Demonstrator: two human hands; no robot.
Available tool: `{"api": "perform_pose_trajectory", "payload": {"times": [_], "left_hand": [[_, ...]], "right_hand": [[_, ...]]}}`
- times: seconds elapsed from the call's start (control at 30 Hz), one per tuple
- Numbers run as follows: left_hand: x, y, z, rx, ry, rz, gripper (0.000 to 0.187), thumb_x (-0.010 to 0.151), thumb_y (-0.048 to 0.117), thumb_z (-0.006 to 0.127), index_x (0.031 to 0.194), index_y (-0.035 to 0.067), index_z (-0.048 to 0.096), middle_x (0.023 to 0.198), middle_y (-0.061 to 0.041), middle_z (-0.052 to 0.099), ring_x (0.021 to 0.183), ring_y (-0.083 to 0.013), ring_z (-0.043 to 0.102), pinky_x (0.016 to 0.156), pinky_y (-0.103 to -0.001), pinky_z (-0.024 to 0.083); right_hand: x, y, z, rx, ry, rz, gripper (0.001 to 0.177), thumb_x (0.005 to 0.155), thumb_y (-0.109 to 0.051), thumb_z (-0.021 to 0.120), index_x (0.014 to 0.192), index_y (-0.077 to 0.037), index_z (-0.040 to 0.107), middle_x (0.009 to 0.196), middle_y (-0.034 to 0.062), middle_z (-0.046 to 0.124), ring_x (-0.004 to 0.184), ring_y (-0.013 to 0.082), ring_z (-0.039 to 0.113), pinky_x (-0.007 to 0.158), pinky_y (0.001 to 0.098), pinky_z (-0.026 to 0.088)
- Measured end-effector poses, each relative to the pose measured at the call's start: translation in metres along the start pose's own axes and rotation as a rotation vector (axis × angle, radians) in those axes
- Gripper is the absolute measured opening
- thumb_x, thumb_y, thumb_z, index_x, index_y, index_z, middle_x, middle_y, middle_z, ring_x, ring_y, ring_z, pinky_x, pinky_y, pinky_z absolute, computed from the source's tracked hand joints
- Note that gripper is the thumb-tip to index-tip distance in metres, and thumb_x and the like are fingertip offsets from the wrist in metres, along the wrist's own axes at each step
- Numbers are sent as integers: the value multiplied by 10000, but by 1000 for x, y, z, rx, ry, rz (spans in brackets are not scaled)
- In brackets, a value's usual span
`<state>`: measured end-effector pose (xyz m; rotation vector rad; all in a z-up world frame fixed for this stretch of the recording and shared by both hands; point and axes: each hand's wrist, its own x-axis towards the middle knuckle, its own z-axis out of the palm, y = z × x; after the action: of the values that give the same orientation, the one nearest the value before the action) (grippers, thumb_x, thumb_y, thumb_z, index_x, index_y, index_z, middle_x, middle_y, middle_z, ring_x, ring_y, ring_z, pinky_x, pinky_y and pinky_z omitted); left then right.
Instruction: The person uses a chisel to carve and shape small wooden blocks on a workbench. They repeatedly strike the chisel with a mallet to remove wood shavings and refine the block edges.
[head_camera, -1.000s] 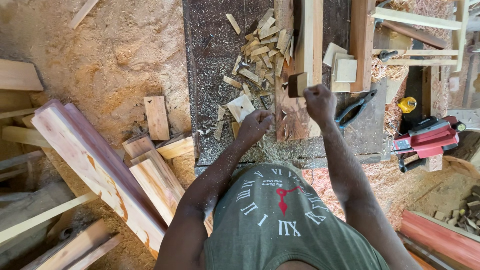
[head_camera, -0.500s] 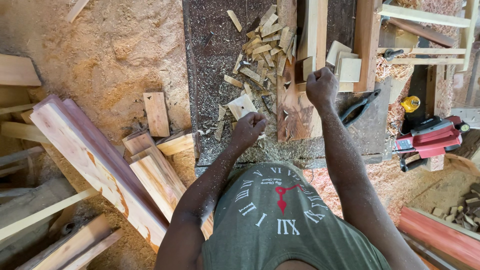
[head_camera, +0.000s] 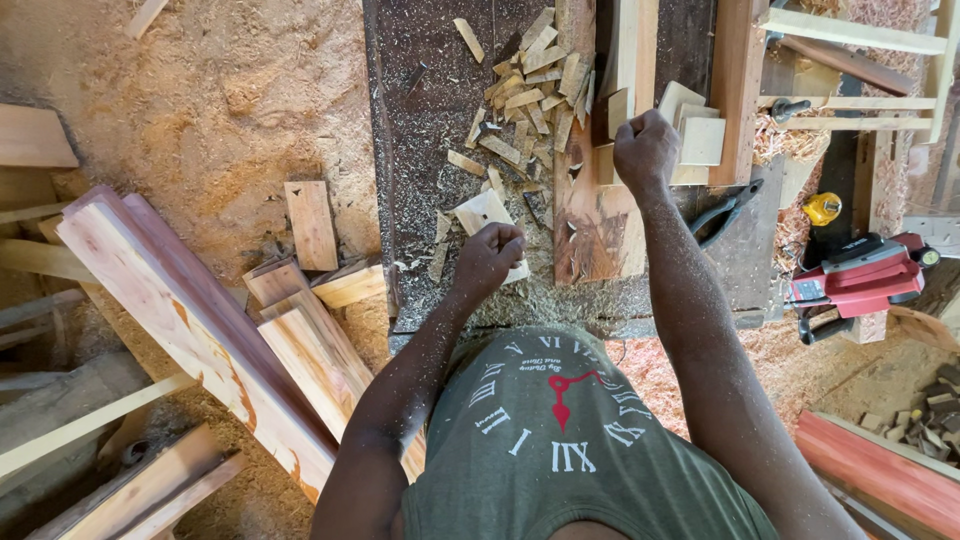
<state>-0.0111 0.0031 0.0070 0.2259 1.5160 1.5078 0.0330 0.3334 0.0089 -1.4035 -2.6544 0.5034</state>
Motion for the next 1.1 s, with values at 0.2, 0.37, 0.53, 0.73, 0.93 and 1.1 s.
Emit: {"api": "perform_pose_trajectory", "payload": {"times": [0.2, 0.37, 0.53, 0.73, 0.93, 1.1], "left_hand": [[1, -7, 0, -37, 1, 20, 257, 979, 183, 672, 1139, -17, 682, 932, -90, 731, 782, -131, 702, 700, -284, 612], [4, -8, 0, -36, 2, 24, 236, 979, 175, 668, 1126, -9, 683, 923, -81, 730, 778, -120, 706, 699, -278, 617], [6, -7, 0, -40, 3, 24, 220, 981, 167, 663, 1115, -6, 688, 885, -78, 723, 752, -123, 699, 684, -279, 611], [7, -7, -1, -23, 10, 7, 204, 986, 173, 659, 1095, 3, 681, 874, -73, 719, 741, -122, 697, 672, -278, 610], [6, -8, -2, -40, 16, 23, 203, 977, 164, 660, 1083, -7, 686, 874, -79, 722, 738, -124, 697, 666, -279, 605], [5, -3, -5, -13, 10, 32, 208, 988, 184, 657, 1073, -3, 682, 871, -68, 721, 744, -116, 703, 668, -273, 604]], "right_hand": [[10, -3, 0, -7, 27, -13, 87, 936, -141, 706, 880, -88, 667, 845, 85, 654, 873, 244, 607, 803, 464, 509], [16, -7, -2, 39, 29, -28, 118, 947, -138, 703, 854, -80, 660, 799, 79, 672, 778, 217, 651, 777, 433, 542], [26, -10, -2, 43, 69, -74, 128, 931, -144, 725, 834, -87, 662, 791, 80, 675, 770, 217, 658, 758, 432, 544], [41, -12, 2, 6, 95, -115, 144, 925, -142, 732, 818, -87, 652, 765, 83, 662, 769, 235, 642, 742, 462, 516], [60, -9, 9, 15, 102, -117, 158, 928, -154, 744, 812, -96, 653, 771, 75, 658, 778, 227, 634, 766, 470, 509], [99, -15, 16, -5, 90, -105, 119, 917, -120, 744, 817, -105, 680, 786, 59, 679, 738, 173, 608, 711, 404, 531]]}}
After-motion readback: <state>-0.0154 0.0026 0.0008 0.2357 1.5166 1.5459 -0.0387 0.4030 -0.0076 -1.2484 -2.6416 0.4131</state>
